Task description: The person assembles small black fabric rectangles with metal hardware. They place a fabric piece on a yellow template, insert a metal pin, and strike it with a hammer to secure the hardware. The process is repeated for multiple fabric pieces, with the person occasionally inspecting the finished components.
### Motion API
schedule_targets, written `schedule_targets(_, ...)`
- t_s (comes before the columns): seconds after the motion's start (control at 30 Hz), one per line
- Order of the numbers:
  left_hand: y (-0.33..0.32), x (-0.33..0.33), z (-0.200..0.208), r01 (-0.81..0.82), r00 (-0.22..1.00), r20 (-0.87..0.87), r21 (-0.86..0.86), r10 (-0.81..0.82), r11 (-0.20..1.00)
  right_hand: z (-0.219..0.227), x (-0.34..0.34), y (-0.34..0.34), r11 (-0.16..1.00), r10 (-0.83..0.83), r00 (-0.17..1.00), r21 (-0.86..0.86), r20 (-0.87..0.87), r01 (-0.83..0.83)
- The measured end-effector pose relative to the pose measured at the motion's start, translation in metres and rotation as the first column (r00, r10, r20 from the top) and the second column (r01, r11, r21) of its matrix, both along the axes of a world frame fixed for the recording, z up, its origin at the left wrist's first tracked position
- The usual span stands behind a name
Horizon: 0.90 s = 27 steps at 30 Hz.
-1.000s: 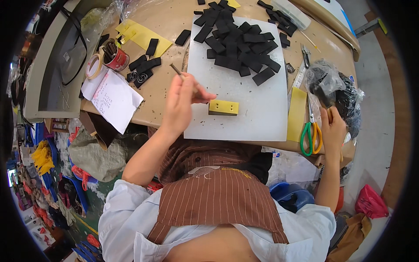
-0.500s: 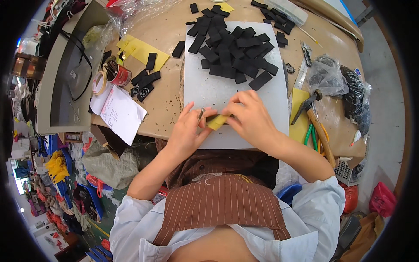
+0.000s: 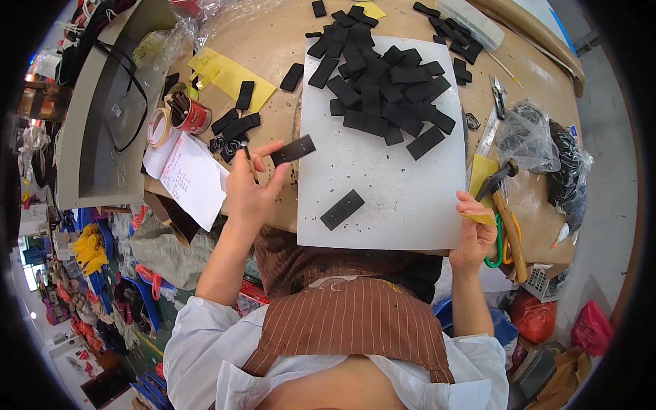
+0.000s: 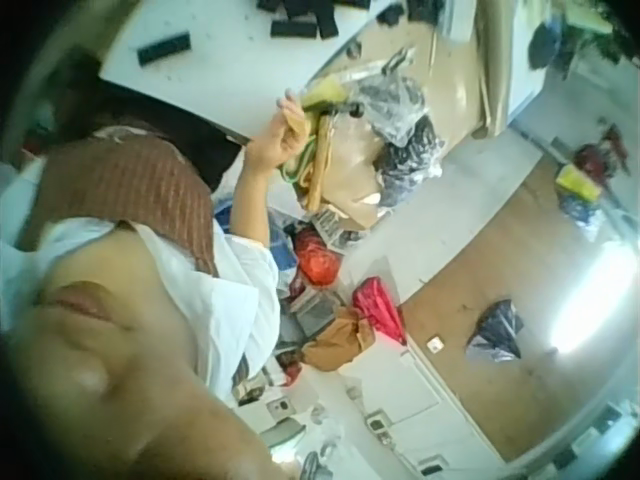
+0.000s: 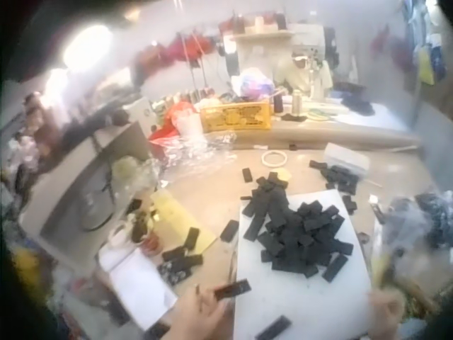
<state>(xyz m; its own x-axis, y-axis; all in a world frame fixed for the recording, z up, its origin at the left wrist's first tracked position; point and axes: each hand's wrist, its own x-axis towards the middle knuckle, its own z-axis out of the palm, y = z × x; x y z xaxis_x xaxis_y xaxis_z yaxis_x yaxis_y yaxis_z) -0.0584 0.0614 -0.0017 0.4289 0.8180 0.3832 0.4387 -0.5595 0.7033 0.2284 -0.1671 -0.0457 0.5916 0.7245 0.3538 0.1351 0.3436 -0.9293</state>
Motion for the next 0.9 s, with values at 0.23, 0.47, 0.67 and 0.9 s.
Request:
schedule_targets(0.23, -0.069, 0.018, 0.010, 0.217, 0.952, -0.223, -0.002, -0.211, 0.976, 0.028, -0.078, 0.026, 0.995, 0.036, 0.992, -0.100, 0.123, -0.023)
schedule_targets(0.47, -0.009, -0.010, -0.011, -0.065, 0.992, -0.114, -0.020, 0.062, 0.998, 0.063, -0.033, 0.071, 0.965, 0.203, 0.724, -0.259, 0.659, -0.035)
schedule_targets(0.67, 0.093, -0.002, -0.001, -0.249, 0.961, -0.084, 0.170, 0.265, 0.954, 0.063, -0.019, 0.094, 0.957, 0.262, 0.495, -0.289, 0.828, -0.022)
schedule_targets(0.9, 0.131, 0.075, -0.015, -0.228, 0.937, -0.271, 0.005, 0.221, 0.974, 0.081, -0.019, 0.143, 0.969, 0.240, 0.390, -0.242, 0.889, -0.045)
